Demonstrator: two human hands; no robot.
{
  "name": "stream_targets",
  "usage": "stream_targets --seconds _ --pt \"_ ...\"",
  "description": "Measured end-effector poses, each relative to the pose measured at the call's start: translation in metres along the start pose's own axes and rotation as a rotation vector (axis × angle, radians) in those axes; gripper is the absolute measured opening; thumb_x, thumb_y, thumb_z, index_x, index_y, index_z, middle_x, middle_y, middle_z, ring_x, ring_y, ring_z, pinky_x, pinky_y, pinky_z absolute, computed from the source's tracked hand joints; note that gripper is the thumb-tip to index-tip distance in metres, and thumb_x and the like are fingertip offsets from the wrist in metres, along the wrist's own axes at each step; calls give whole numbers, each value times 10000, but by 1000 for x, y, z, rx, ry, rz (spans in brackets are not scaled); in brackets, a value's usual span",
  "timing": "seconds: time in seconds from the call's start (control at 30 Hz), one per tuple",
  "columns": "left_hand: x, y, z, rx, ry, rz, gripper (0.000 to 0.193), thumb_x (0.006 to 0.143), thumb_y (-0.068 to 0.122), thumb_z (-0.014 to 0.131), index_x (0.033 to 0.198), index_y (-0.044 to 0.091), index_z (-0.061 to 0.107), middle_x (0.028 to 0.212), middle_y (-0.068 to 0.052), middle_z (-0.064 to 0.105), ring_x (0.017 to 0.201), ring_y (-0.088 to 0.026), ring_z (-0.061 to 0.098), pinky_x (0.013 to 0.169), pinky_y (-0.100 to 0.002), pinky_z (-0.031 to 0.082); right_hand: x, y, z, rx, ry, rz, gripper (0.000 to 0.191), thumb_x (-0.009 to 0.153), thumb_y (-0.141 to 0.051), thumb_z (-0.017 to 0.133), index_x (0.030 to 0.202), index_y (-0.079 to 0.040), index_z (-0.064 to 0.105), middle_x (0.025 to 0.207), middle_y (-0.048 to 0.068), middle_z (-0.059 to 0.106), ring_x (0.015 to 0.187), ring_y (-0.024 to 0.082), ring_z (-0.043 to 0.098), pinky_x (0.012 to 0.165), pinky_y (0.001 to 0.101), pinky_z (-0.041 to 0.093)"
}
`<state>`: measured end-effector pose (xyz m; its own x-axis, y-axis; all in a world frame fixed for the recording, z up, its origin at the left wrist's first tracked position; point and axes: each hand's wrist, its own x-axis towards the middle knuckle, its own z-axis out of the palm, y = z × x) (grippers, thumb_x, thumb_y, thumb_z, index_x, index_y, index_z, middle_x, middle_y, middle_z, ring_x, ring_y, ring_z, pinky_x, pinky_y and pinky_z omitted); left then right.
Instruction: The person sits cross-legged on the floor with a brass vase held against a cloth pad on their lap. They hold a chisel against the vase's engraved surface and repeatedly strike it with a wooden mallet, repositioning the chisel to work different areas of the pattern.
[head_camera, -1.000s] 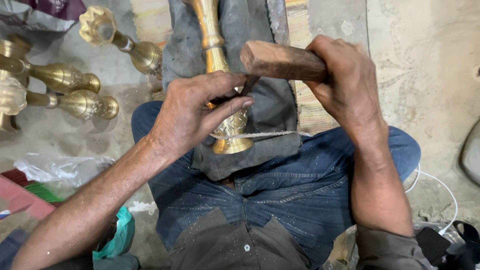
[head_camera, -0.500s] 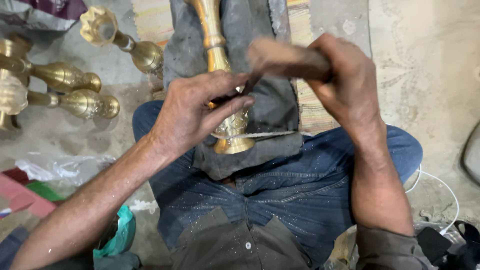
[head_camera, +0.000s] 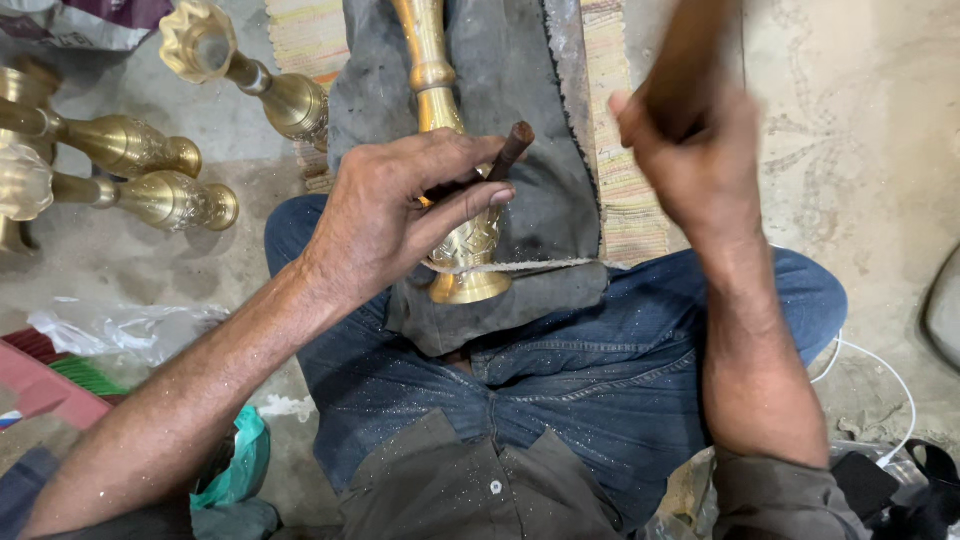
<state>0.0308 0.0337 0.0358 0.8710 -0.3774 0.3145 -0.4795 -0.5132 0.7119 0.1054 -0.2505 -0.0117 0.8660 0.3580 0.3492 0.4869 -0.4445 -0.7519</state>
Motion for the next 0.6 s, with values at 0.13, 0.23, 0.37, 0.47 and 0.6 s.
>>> stream_targets --seconds 0.13,0.23,0.37,0.47,0.6 --pt "0 0 -1 55 -6 23 302 1014 217 764 1265 60 706 1101 -88 771 928 -185 772 777 -323 649 2 -4 -1 -159 76 -124 189 993 17 788 1077 -17 623 928 106 664 873 169 674 737 295 532" --pt "0 -1 -1 45 -14 11 310 1013 218 762 1274 59 705 1076 -85 768 915 -184 770 770 -320 647 3 -6 0 75 -7 230 155 1006 -105 799 950 -64 661 814 58 679 736 162 661 658 301 514" --pt "1 -3 -2 54 -18 17 311 1013 217 761 1276 62 703 1046 -81 763 892 -178 763 750 -309 642 5 -13 -1 -257 61 -135 169 988 -80 808 1021 -37 648 854 97 683 823 226 674 748 350 532" --pt "2 -2 -2 45 -25 16 320 1017 220 760 1289 63 697 1031 -73 758 884 -169 758 751 -306 642 7 -21 -1 -51 44 -6 181 1017 -129 810 1002 -46 650 783 75 673 732 177 659 692 340 515" --pt "4 0 -3 70 -16 21 343 1007 224 765 1298 56 697 1021 -71 758 859 -170 747 738 -310 633 5 -22 1 -159 102 -33 244 983 -62 825 1024 5 594 793 85 633 743 171 600 699 345 495"
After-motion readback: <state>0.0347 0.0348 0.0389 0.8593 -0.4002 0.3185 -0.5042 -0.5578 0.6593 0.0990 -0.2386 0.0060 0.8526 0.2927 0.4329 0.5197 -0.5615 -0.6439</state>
